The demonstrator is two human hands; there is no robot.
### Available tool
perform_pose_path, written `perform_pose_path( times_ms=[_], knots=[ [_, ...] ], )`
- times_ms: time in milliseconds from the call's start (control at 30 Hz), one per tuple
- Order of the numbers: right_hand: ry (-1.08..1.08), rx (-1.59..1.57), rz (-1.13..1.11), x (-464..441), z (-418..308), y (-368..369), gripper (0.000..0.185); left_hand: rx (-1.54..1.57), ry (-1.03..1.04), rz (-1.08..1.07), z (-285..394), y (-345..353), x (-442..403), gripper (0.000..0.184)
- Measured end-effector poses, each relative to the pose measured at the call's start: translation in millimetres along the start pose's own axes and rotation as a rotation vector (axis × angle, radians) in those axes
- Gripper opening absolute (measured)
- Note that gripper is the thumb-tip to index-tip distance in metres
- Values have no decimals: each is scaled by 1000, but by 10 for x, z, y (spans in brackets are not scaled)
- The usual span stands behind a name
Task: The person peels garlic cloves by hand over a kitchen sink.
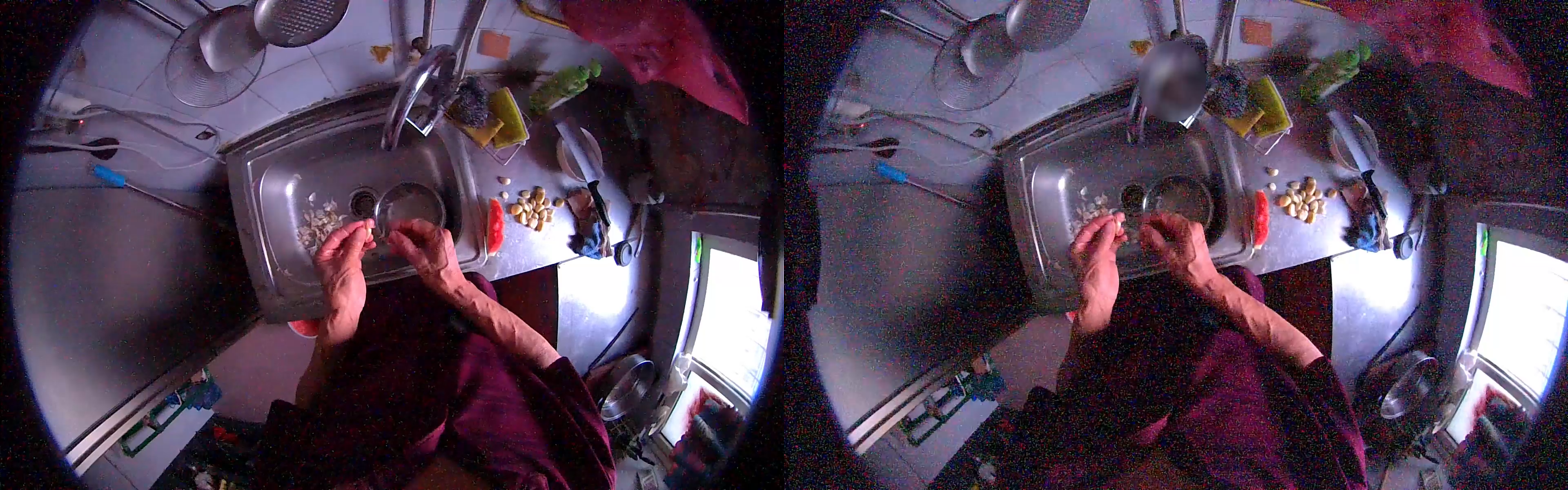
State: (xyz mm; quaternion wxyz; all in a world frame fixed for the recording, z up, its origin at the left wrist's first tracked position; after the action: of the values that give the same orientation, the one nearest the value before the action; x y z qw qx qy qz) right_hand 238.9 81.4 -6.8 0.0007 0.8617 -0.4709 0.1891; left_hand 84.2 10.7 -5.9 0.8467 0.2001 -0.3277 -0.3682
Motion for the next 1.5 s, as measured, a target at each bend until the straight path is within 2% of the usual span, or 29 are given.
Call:
perform_pose_path(
  times_ms=[67, 100, 167, 433, 700, 800, 1067, 1300, 1433, 1500],
  knots=[
    [-29, -49, 19, -10, -12, 24, 20, -290, 132, -62, 74, 69, 26, 15],
    [-61, -98, 35, -15, -20, 33, 22, -290, 131, -63, 93, 102, 41, 15],
    [-25, -123, -19, -40, 76, 85, 23, -522, 200, -85, 142, 180, 75, 13],
    [70, -206, -103, -52, 201, 152, 18, -601, 311, -207, 27, 66, 45, 14],
    [91, -591, -129, -65, 188, 221, 16, -672, 332, -180, 52, 137, 110, 12],
    [62, -582, -131, -76, 196, 221, 16, -649, 326, -178, 32, 115, 102, 12],
    [126, -623, -126, -47, 77, 183, 19, -395, 133, -104, -43, 51, 32, 17],
    [94, -575, -122, -52, 134, 171, 18, -491, 181, -108, -5, 104, 56, 17],
    [80, -566, -93, -61, 133, 183, 19, -602, 275, -136, 31, 129, 73, 11],
    [75, -464, -89, -75, 145, 189, 15, -637, 291, -150, 36, 127, 88, 11]
  ],
)
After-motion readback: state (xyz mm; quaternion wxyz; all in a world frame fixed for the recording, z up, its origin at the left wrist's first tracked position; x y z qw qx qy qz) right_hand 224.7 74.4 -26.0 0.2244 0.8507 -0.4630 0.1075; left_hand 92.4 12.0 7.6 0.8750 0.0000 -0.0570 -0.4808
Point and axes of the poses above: each hand's wrist, its own x-axis away from the middle knuckle, its own y-axis out of the palm, z = x × y, the point moved 4 cm from there along -x, towards the middle knuckle, and after that the axes turned 12 degrees about x, right-handed, at the moved point
